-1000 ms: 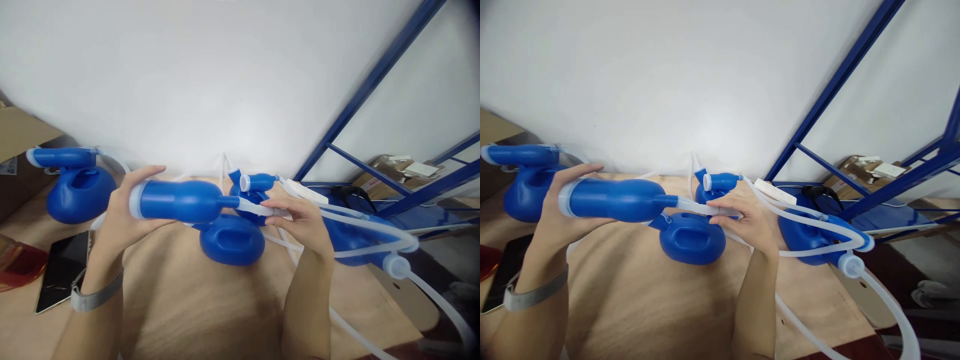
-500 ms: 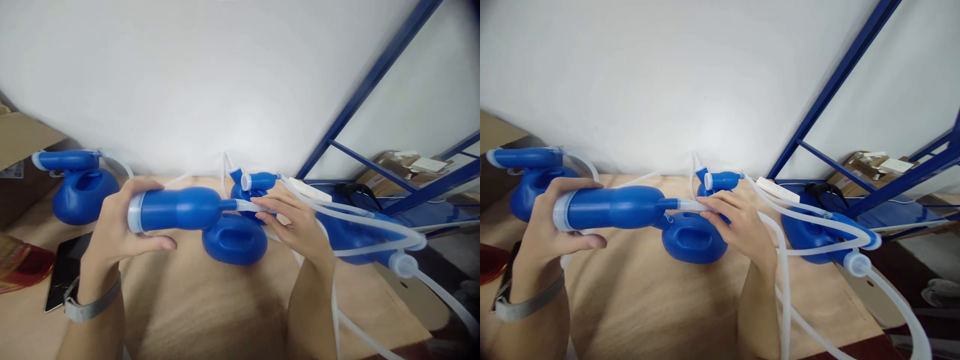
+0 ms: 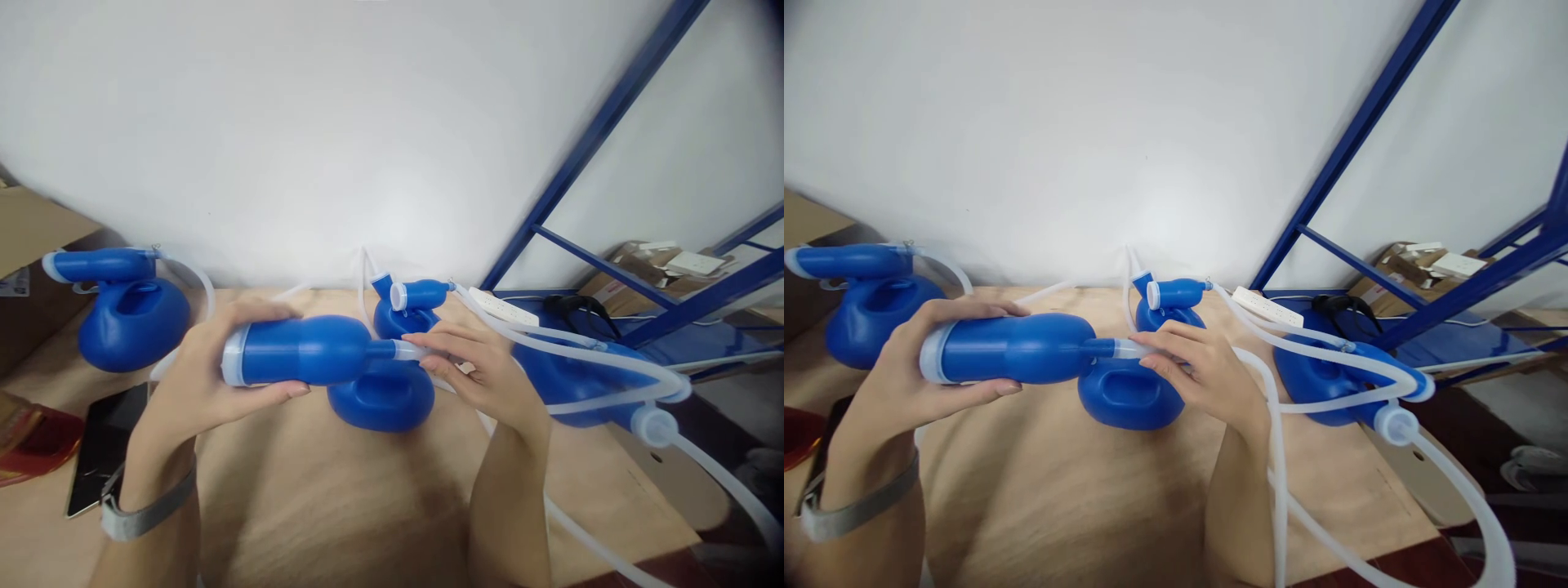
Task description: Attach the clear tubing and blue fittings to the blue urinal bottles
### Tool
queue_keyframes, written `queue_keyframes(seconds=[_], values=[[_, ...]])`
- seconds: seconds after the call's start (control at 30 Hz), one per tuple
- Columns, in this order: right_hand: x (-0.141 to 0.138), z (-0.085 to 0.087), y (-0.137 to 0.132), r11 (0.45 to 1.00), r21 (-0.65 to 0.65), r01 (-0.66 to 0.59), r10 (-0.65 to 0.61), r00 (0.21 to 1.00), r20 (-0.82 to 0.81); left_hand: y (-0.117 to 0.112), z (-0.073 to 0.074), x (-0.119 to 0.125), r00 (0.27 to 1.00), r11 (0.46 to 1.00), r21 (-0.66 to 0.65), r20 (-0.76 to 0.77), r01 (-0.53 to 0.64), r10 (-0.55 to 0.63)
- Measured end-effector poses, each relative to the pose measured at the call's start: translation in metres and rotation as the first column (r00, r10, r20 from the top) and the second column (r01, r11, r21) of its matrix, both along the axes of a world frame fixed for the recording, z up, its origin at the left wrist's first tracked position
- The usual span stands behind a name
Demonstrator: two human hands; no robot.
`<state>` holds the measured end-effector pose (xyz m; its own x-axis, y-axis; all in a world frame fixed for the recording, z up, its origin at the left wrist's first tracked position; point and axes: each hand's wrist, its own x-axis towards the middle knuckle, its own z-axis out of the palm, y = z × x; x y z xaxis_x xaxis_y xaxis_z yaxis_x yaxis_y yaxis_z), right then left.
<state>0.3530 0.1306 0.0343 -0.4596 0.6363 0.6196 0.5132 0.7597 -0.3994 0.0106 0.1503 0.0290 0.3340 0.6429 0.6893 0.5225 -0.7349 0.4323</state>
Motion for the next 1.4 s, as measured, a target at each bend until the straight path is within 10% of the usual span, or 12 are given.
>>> queue_keyframes(seconds=[0.23, 0.43, 1.1, 1.4], values=[[-0.004, -0.002, 0.001, 0.990, -0.144, -0.008, -0.023, 0.978, -0.210, 0.003, -0.013, 0.013, 0.997, 0.994, 0.090, 0.043, 0.054, -0.058], [-0.006, 0.000, -0.005, 0.998, 0.055, 0.039, -0.023, 0.964, -0.265, -0.003, -0.007, 0.027, 0.970, 0.959, 0.203, 0.101, 0.198, -0.221], [-0.004, -0.007, 0.002, 0.994, 0.087, 0.066, -0.033, 0.941, -0.336, -0.036, -0.001, 0.070, 0.996, 0.983, 0.182, 0.078, 0.035, -0.050], [-0.012, 0.003, 0.002, 0.990, 0.115, 0.080, -0.059, 0.982, -0.177, -0.023, -0.003, 0.043, 0.999, 0.931, 0.362, 0.027, -0.037, 0.030]])
